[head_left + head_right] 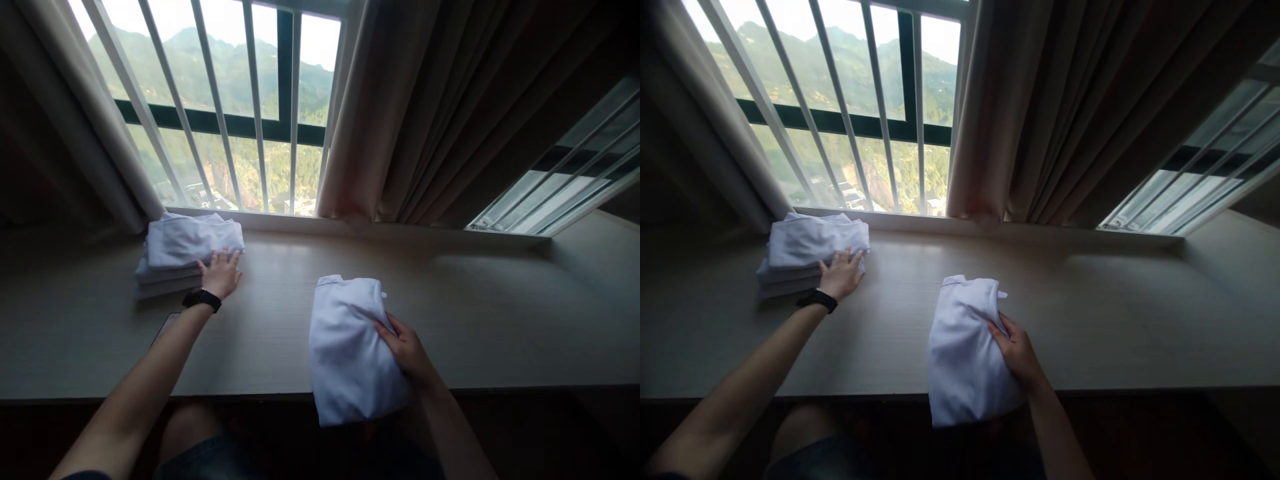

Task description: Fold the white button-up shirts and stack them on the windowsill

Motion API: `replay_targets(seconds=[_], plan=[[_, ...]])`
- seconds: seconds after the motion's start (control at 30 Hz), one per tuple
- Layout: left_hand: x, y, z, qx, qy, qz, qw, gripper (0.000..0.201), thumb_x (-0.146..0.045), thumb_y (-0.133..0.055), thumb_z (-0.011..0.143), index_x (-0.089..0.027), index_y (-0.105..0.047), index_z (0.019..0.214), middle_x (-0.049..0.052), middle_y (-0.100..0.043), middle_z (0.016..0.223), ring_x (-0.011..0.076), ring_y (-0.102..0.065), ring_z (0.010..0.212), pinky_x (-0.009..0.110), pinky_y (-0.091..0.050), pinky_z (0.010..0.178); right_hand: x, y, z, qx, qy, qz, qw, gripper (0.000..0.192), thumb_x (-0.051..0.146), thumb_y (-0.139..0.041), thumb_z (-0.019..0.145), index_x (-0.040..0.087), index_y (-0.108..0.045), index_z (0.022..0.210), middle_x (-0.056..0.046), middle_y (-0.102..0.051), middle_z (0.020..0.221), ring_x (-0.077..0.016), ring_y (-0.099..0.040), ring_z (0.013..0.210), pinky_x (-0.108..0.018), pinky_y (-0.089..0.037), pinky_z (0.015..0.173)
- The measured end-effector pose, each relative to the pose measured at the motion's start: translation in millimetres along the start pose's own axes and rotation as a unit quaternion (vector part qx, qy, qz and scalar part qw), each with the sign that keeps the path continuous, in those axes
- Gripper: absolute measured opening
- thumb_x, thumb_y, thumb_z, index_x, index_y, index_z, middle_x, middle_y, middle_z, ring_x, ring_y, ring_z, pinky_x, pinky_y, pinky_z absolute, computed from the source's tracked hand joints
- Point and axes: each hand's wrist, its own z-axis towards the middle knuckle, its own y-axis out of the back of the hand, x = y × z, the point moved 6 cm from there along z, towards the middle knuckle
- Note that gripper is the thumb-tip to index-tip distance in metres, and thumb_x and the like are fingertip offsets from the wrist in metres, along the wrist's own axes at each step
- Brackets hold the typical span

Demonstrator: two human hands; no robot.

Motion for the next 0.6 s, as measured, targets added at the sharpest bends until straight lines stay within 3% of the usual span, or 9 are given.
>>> replay_targets(seconds=[0.07,0.13,0.17,0.23,0.3,0.33,0.4,0.5,0.6], plan=[[-37.3,-2.0,-25.6,0.027,-0.027,-0.055,0.998,0.050,-0.046,-0.059,0.089,-0.022,-0.060,0.133,0.015,-0.050,0.147,0.0412,-0.039,0.138,0.062,-0.023,0.115,42.4,-18.8,11.9,0.010,0.054,0.007,0.998,0.043,0.042,-0.072,0.083,0.024,-0.072,0.122,-0.004,-0.068,0.128,-0.0330,-0.057,0.127,-0.048,-0.038,0.115],[-71.0,-14.1,-60.8,0.125,0.013,-0.239,0.963,0.054,-0.060,-0.058,0.087,-0.024,-0.066,0.126,0.015,-0.060,0.137,0.0389,-0.051,0.129,0.055,-0.034,0.111,86.9,-45.5,22.0,0.025,0.112,-0.002,0.993,0.040,0.036,-0.072,0.084,0.025,-0.072,0.122,-0.003,-0.066,0.131,-0.0330,-0.055,0.130,-0.048,-0.035,0.116],[-87.3,-20.9,-79.4,0.182,0.042,-0.342,0.921,0.061,-0.066,-0.057,0.085,-0.026,-0.064,0.130,0.015,-0.060,0.137,0.0379,-0.055,0.125,0.053,-0.041,0.106,108.3,-61.3,24.8,0.031,0.144,-0.019,0.989,0.038,0.034,-0.069,0.085,0.026,-0.071,0.123,-0.003,-0.066,0.132,-0.0326,-0.055,0.130,-0.047,-0.036,0.116],[-118.8,-30.0,-112.0,0.285,0.088,-0.542,0.786,0.073,-0.077,-0.050,0.084,-0.035,-0.052,0.143,0.013,-0.054,0.145,0.0371,-0.057,0.123,0.053,-0.048,0.095,143.6,-99.4,25.0,0.070,0.203,-0.083,0.973,0.038,0.029,-0.063,0.090,0.028,-0.068,0.128,-0.003,-0.065,0.133,-0.0310,-0.058,0.126,-0.046,-0.041,0.112],[-140.0,-26.3,-128.3,0.308,0.088,-0.681,0.659,0.073,-0.078,-0.043,0.086,-0.035,-0.049,0.145,0.012,-0.052,0.148,0.0355,-0.055,0.127,0.051,-0.049,0.095,163.7,-141.3,19.5,0.133,0.252,-0.162,0.945,0.043,0.027,-0.059,0.093,0.028,-0.061,0.135,-0.005,-0.065,0.132,-0.0295,-0.060,0.123,-0.045,-0.044,0.109],[-142.7,-21.8,-129.4,0.281,0.082,-0.728,0.620,0.070,-0.075,-0.043,0.088,-0.032,-0.053,0.142,0.012,-0.054,0.146,0.0334,-0.054,0.129,0.049,-0.048,0.099,167.6,-161.3,15.7,0.166,0.272,-0.196,0.927,0.047,0.027,-0.060,0.092,0.026,-0.057,0.139,-0.008,-0.064,0.133,-0.0294,-0.059,0.123,-0.046,-0.045,0.108],[-130.5,-12.9,-122.4,0.157,0.090,-0.782,0.596,0.057,-0.062,-0.051,0.093,-0.023,-0.061,0.133,0.010,-0.062,0.135,0.0267,-0.055,0.129,0.039,-0.044,0.107,166.0,-195.1,8.2,0.224,0.300,-0.233,0.898,0.061,0.032,-0.064,0.091,0.019,-0.046,0.148,-0.014,-0.060,0.138,-0.0297,-0.056,0.127,-0.047,-0.045,0.109],[-89.9,-4.2,-104.9,-0.024,0.158,-0.776,0.611,0.044,-0.047,-0.067,0.089,-0.021,-0.064,0.125,0.004,-0.072,0.112,0.0194,-0.064,0.111,0.030,-0.046,0.104,153.1,-221.8,-3.5,0.255,0.334,-0.213,0.882,0.072,0.039,-0.064,0.092,0.013,-0.036,0.152,-0.018,-0.048,0.149,-0.0291,-0.046,0.138,-0.048,-0.041,0.115],[-52.2,12.4,-68.7,-0.049,0.177,-0.746,0.640,0.047,-0.050,-0.066,0.089,-0.018,-0.063,0.122,0.005,-0.073,0.101,0.0190,-0.067,0.097,0.032,-0.052,0.094,121.8,-215.2,-18.2,0.198,0.338,-0.163,0.906,0.055,0.037,-0.052,0.099,0.020,-0.042,0.150,-0.012,-0.043,0.154,-0.0238,-0.040,0.144,-0.045,-0.037,0.119]])
